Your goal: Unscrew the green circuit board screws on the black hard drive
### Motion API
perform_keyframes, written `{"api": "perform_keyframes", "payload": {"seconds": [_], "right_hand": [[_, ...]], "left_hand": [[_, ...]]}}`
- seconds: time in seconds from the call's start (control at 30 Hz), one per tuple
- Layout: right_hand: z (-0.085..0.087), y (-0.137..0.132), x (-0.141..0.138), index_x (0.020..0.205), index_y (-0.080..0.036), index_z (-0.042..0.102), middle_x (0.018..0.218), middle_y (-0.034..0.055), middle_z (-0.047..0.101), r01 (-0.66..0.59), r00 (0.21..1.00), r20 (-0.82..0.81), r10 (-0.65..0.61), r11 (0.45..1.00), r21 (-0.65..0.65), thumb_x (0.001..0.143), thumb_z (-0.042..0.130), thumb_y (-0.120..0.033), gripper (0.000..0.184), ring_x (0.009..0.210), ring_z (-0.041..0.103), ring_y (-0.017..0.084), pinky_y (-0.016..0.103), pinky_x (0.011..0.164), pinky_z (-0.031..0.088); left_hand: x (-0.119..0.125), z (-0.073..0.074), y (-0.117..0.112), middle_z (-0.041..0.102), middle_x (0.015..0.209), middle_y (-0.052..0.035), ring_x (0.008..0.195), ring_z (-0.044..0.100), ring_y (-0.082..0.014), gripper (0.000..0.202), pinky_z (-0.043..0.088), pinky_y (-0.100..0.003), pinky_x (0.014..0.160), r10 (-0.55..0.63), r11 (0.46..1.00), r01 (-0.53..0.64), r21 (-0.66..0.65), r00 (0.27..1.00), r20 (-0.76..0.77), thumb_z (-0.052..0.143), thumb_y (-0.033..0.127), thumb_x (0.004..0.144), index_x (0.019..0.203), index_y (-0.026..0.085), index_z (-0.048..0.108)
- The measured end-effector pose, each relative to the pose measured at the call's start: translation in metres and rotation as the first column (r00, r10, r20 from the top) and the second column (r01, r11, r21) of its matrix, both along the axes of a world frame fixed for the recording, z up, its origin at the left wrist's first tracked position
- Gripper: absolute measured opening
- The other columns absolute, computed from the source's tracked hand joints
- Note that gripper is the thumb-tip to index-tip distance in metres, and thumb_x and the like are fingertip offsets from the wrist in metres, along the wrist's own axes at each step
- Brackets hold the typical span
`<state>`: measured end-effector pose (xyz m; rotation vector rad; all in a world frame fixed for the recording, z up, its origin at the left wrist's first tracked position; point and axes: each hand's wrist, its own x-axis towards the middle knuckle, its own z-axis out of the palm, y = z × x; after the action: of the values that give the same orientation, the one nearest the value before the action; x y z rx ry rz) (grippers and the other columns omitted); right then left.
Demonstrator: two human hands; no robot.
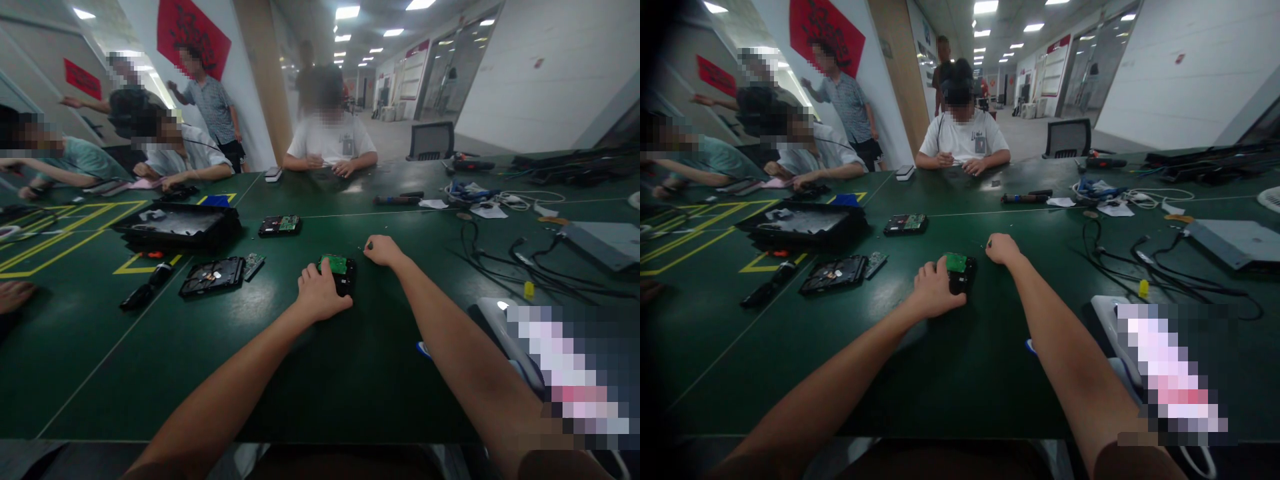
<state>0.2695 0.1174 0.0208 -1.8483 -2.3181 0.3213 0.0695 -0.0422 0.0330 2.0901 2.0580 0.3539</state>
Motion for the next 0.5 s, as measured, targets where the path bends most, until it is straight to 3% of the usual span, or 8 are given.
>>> {"api": "perform_keyframes", "payload": {"seconds": [0.27,0.5], "right_hand": [[0.012,0.003,0.017,0.091,-0.021,0.077,0.1,0.0067,0.077,-0.037,0.999,-0.005,0.037,0.999,-0.039,0.083,0.075,-0.03,0.013,0.094,0.07,0.022,0.028,0.08,0.051],[0.01,0.004,0.016,0.094,-0.022,0.078,0.103,0.0056,0.076,-0.056,0.998,0.01,0.057,0.996,-0.062,0.083,0.074,-0.032,0.015,0.094,0.069,0.021,0.027,0.079,0.051]], "left_hand": [[-0.031,0.011,0.016,0.037,0.151,-0.0226,0.138,0.038,-0.0455,0.116,0.038,-0.055,0.11,-0.223,0.967,0.228,-0.113,0.973,0.053,0.076,0.048,0.059,0.156,0.018,0.02],[-0.047,0.011,0.029,0.029,0.158,-0.0187,0.147,0.028,-0.0395,0.11,0.03,-0.052,0.122,-0.467,0.865,0.494,-0.09,0.858,0.214,0.074,0.038,0.062,0.156,0.016,0.022]]}}
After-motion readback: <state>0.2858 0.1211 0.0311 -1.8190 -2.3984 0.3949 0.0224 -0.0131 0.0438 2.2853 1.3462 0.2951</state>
